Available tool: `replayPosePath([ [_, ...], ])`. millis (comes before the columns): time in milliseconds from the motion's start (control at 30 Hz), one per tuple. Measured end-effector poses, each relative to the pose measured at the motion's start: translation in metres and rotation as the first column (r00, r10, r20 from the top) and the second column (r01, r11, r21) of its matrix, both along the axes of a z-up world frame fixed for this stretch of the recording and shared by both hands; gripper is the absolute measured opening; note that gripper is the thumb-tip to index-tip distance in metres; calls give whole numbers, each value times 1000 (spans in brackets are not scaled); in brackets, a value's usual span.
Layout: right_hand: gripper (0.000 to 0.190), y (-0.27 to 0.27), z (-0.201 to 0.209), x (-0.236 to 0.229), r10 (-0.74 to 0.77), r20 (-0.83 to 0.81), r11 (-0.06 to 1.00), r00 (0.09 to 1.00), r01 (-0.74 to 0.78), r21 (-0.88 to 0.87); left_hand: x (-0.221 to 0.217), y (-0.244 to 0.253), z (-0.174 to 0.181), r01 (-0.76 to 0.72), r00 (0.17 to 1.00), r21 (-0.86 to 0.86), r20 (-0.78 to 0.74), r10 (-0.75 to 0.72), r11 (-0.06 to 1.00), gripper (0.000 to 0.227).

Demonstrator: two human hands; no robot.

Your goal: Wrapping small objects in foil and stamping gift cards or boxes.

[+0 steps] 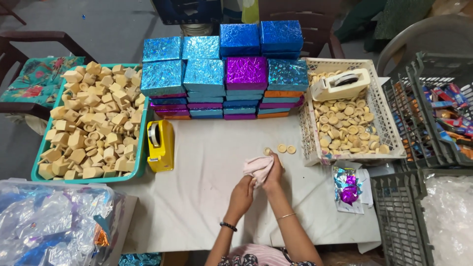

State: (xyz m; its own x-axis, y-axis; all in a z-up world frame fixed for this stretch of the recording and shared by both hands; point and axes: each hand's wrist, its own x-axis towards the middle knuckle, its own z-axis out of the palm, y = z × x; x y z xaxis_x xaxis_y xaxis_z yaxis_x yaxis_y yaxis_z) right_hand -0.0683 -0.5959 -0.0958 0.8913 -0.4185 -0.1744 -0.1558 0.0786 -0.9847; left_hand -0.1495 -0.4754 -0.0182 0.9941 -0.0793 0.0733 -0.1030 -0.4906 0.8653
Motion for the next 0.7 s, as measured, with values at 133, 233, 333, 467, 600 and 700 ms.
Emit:
replayPosePath([
  [133, 43, -13, 55, -12, 30, -51, 991, 998, -23, 128, -8, -32, -12, -163, 966, -186, -230, 119, 969, 29],
  [233, 21, -11, 135, -43, 270, 341, 791, 901, -5, -612, -5, -46, -22, -272, 959, -428, -189, 209, 862, 37],
  [333, 12, -16, 164, -54, 391, 461, 594, 797, 165, -788, -7, -55, -5, -93, 988, -493, 66, 143, 865, 38],
  [467, 21, -48, 82, -38, 77, 42, 987, 996, -70, -145, -10, -62, 38, -137, 978, -88, 145, 148, 987, 10],
  [600, 28, -70, 100, -22, 241, -232, 611, 942, 38, 790, -14, -62, 72, -56, 922, 104, 387, 11, 993, 18],
  [700, 35, -71, 95, -28, 261, -171, 406, 950, 53, 912, -22, -69, 74, -156, 959, -6, 240, 153, 988, 22],
])
